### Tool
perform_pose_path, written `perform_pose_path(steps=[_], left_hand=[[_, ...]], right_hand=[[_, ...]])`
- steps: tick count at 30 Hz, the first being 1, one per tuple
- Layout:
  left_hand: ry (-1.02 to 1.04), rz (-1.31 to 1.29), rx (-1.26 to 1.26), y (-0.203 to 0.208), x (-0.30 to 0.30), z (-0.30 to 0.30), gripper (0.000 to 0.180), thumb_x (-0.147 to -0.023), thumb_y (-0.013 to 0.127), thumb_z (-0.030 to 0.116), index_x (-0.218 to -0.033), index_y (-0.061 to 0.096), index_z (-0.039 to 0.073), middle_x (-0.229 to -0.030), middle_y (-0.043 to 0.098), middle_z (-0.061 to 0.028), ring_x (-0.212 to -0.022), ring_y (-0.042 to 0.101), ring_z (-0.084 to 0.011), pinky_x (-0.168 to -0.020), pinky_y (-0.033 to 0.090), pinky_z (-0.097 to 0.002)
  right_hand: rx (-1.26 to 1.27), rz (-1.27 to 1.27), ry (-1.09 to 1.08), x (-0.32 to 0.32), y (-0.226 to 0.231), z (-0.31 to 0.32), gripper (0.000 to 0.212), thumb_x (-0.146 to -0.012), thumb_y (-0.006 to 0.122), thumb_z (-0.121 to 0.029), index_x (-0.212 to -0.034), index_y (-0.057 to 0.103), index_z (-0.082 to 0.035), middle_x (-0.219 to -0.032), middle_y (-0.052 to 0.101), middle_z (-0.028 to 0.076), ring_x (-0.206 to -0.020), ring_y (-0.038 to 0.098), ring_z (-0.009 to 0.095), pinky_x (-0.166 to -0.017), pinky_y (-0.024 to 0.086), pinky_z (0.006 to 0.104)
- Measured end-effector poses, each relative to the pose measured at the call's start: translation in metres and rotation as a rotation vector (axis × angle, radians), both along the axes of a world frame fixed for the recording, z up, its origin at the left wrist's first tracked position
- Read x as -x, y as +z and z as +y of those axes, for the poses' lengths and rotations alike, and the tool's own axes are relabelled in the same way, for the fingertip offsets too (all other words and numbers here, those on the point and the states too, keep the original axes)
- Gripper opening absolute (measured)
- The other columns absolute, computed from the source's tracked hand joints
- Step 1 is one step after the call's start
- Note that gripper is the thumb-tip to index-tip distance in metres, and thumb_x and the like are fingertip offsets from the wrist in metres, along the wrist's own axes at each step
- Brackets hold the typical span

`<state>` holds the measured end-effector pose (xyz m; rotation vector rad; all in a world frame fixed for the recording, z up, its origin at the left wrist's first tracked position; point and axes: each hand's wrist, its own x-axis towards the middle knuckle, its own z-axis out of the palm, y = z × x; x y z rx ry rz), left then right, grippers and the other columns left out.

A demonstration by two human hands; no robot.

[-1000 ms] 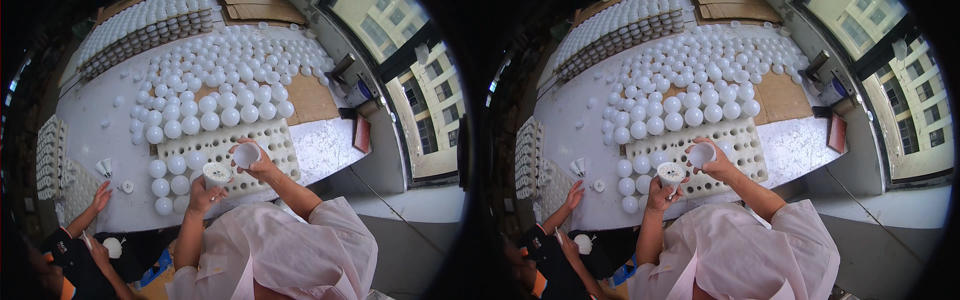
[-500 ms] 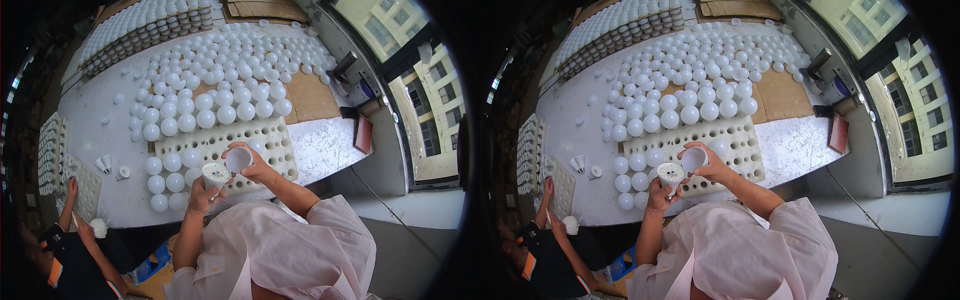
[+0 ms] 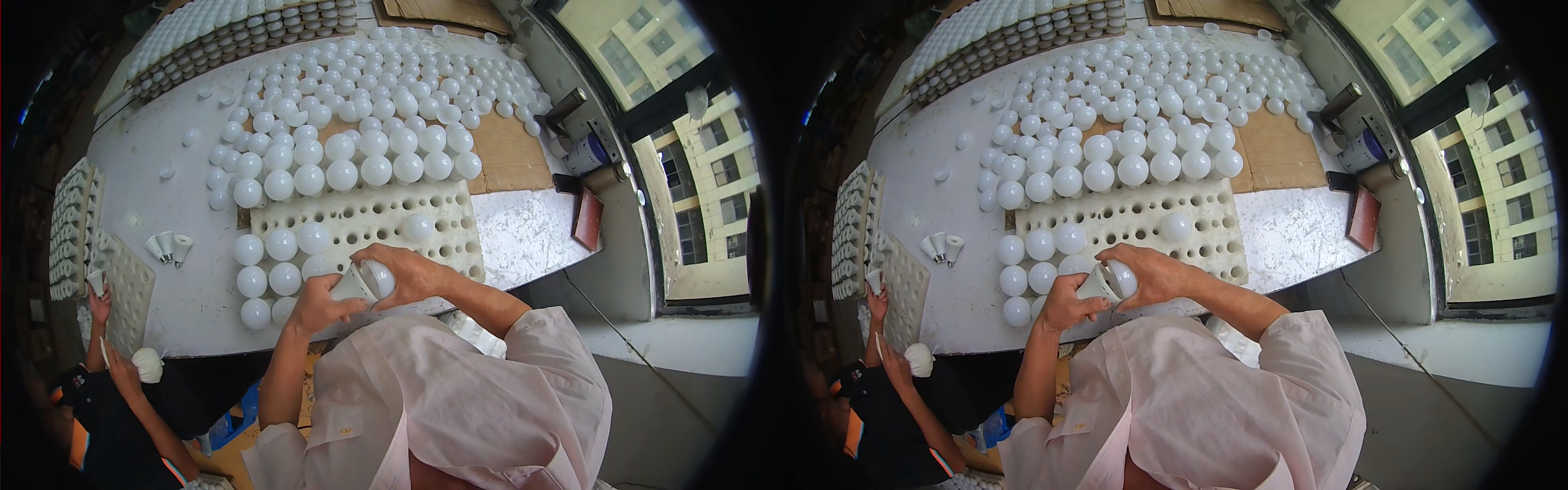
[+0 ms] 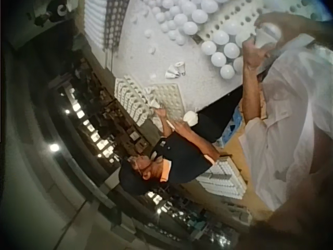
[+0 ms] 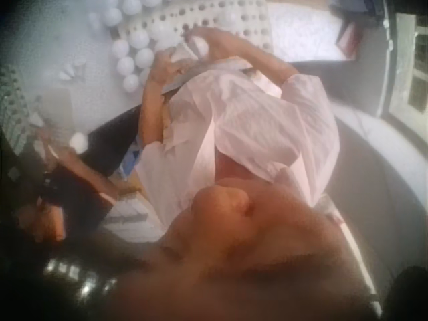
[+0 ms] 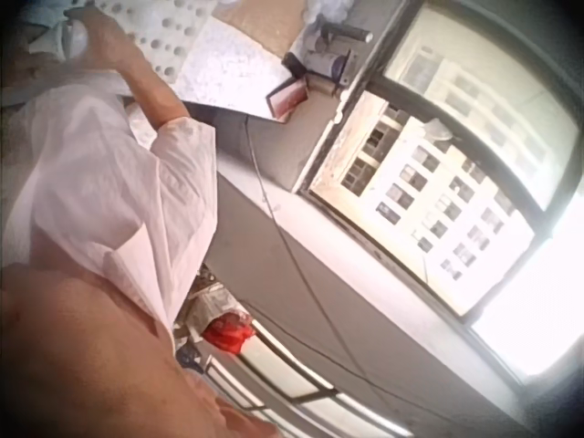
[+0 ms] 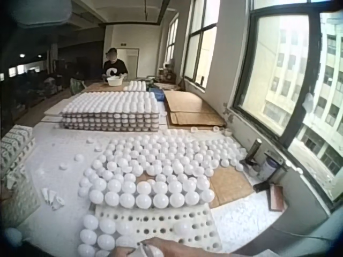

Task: Assembling LED light bulbs by pressing the outer diffuser onto the base assembly and placing them into a holding tray.

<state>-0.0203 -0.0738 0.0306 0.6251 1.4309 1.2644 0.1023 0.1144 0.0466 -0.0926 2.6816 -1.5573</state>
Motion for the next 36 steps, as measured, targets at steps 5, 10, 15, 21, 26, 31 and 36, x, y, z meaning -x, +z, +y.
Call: perform_pose_path(steps=[5, 10, 15, 21, 26, 31, 36], left_hand=[[-0.038, 0.041, -0.006, -0.006, 0.001, -0.01, 0.03, -0.073, 0.077, 0.021, -0.085, 0.066, -0.005, -0.069, 0.063, -0.0059, -0.055, 0.058, -0.0099, -0.048, 0.045, -0.0236], [-0.08, -0.001, 0.049, -0.007, 0.005, -0.021, 0.03, -0.074, 0.076, 0.021, -0.086, 0.066, -0.005, -0.069, 0.063, -0.0056, -0.054, 0.057, -0.0098, -0.047, 0.045, -0.0233], [-0.07, -0.082, -0.004, -0.01, 0.007, -0.029, 0.028, -0.075, 0.074, 0.017, -0.088, 0.065, -0.006, -0.073, 0.063, -0.0064, -0.054, 0.057, -0.0095, -0.046, 0.045, -0.0229], [-0.094, -0.101, -0.076, 0.009, 0.011, -0.036, 0.028, -0.075, 0.073, 0.015, -0.09, 0.063, -0.006, -0.076, 0.063, -0.0071, -0.054, 0.057, -0.0099, -0.043, 0.045, -0.0224], [-0.107, -0.108, -0.065, 0.001, 0.006, -0.044, 0.029, -0.074, 0.074, 0.015, -0.089, 0.063, -0.007, -0.073, 0.062, -0.0065, -0.055, 0.056, -0.0098, -0.043, 0.046, -0.0223], [-0.118, -0.133, -0.061, -0.005, 0.007, -0.05, 0.028, -0.075, 0.074, 0.016, -0.088, 0.064, -0.007, -0.07, 0.061, -0.006, -0.053, 0.056, -0.0095, -0.043, 0.046, -0.0222], [-0.142, -0.173, 0.049, -0.014, 0.02, -0.06, 0.036, -0.077, 0.073, 0.018, -0.097, 0.062, -0.009, -0.073, 0.063, -0.008, -0.055, 0.058, -0.0099, -0.042, 0.044, -0.0212]], right_hand=[[-0.11, -0.063, 0.083, 0.004, 0.002, -0.017, 0.085, -0.06, 0.084, -0.023, -0.13, 0.041, -0.005, -0.118, 0.053, 0.019, -0.101, 0.058, 0.036, -0.085, 0.049, 0.0429], [-0.158, -0.182, 0.084, 0.01, 0.004, -0.029, 0.083, -0.06, 0.083, -0.024, -0.129, 0.041, -0.003, -0.118, 0.054, 0.021, -0.1, 0.059, 0.036, -0.085, 0.049, 0.0425], [-0.08, 0.014, 0.058, 0.017, -0.004, -0.044, 0.076, -0.059, 0.082, -0.017, -0.124, 0.045, -0.002, -0.11, 0.057, 0.018, -0.099, 0.059, 0.034, -0.083, 0.05, 0.041], [0.059, 0.489, 0.063, 0.022, -0.025, -0.06, 0.056, -0.057, 0.079, -0.005, -0.108, 0.056, -0.002, -0.1, 0.058, 0.013, -0.093, 0.059, 0.028, -0.076, 0.05, 0.0361], [0.109, 0.49, 0.078, 0.019, -0.025, -0.066, 0.043, -0.058, 0.076, -0.002, -0.097, 0.058, -0.003, -0.096, 0.058, 0.012, -0.086, 0.057, 0.024, -0.072, 0.048, 0.0336], [0.119, 0.467, 0.068, 0.02, -0.025, -0.073, 0.041, -0.06, 0.077, -0.003, -0.095, 0.056, -0.004, -0.095, 0.058, 0.011, -0.087, 0.057, 0.024, -0.073, 0.048, 0.0336], [0.121, 0.37, -0.028, 0.015, -0.031, -0.086, 0.051, -0.062, 0.077, -0.004, -0.107, 0.051, -0.005, -0.101, 0.054, 0.011, -0.094, 0.055, 0.027, -0.08, 0.047, 0.0355]])
